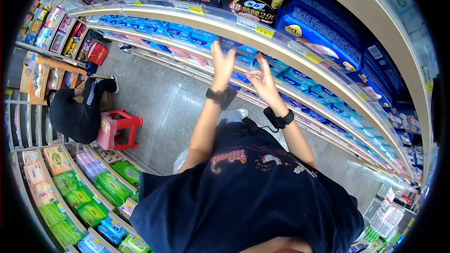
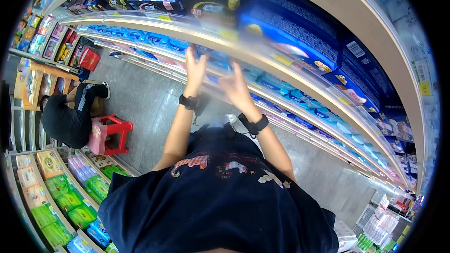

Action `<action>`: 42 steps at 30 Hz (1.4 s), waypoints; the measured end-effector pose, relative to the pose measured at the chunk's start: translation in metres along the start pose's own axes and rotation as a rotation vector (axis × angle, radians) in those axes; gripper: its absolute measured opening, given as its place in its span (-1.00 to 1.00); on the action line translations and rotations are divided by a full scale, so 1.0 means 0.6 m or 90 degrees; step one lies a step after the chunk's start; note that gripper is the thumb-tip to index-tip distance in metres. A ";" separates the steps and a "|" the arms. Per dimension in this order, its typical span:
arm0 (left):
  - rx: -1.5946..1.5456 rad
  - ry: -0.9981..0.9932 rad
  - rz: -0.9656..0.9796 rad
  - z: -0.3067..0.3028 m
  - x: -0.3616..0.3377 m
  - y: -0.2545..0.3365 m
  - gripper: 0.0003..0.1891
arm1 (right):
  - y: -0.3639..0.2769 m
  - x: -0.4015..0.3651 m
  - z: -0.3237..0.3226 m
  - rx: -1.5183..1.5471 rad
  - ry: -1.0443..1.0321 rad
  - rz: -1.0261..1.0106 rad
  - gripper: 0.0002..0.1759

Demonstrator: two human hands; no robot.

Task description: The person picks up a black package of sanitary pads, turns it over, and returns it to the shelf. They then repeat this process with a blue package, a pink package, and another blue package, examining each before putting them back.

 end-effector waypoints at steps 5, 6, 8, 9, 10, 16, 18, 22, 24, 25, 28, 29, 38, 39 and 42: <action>-0.039 -0.014 -0.017 -0.013 -0.001 -0.013 -0.34 | -0.035 0.008 0.007 -0.005 0.028 0.052 -0.15; -0.059 -0.023 -0.052 -0.019 0.000 -0.017 -0.34 | -0.039 0.007 0.008 -0.001 0.037 0.068 -0.14; -0.077 -0.025 -0.011 -0.028 -0.002 -0.033 -0.33 | -0.036 0.006 0.011 0.016 0.046 0.039 -0.17; -0.096 -0.026 0.031 -0.035 0.000 -0.030 -0.33 | -0.036 0.006 0.011 0.032 0.054 0.008 -0.19; -0.129 -0.060 -0.012 -0.040 -0.001 -0.036 -0.33 | -0.033 0.006 0.010 0.033 0.057 0.009 -0.19; -0.150 -0.182 -0.027 -0.064 -0.024 -0.032 -0.34 | -0.014 0.012 -0.004 -0.232 0.123 -0.078 -0.37; -0.284 -0.199 -0.096 -0.073 -0.035 -0.026 -0.34 | -0.040 0.002 0.001 -0.309 0.128 -0.134 -0.39; -0.296 -0.278 -0.222 -0.102 -0.056 0.009 -0.35 | -0.059 -0.010 0.015 -0.248 0.089 -0.153 -0.49; -0.229 -0.318 -0.166 -0.115 -0.063 0.028 -0.34 | -0.054 -0.013 0.013 -0.115 0.089 -0.088 -0.49; -0.229 -0.319 -0.172 -0.119 -0.068 0.038 -0.34 | -0.050 -0.018 0.011 0.014 0.071 0.016 -0.54; -0.235 -0.341 -0.143 -0.128 -0.077 0.063 -0.31 | -0.076 -0.027 0.014 0.087 0.074 0.008 -0.60; -0.235 -0.344 -0.148 -0.129 -0.081 0.068 -0.31 | -0.082 -0.031 0.013 0.075 0.080 0.056 -0.60; -0.211 -0.289 -0.292 -0.116 -0.119 0.111 -0.31 | -0.088 -0.048 -0.006 0.022 0.069 0.108 -0.57; -0.211 -0.295 -0.293 -0.113 -0.119 0.114 -0.31 | -0.092 -0.054 -0.017 0.022 0.075 0.109 -0.57; -0.302 -0.278 -0.356 -0.107 -0.118 0.120 -0.30 | -0.099 -0.076 -0.021 0.057 -0.061 0.083 -0.35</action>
Point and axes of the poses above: each hand's wrist, its own x-axis towards the middle knuckle, its own z-axis out of the palm, y = z × x, the point moved 4 cm from there along x, towards the middle knuckle, and after that the axes turned 3 degrees about -x, right-handed, at the moved point
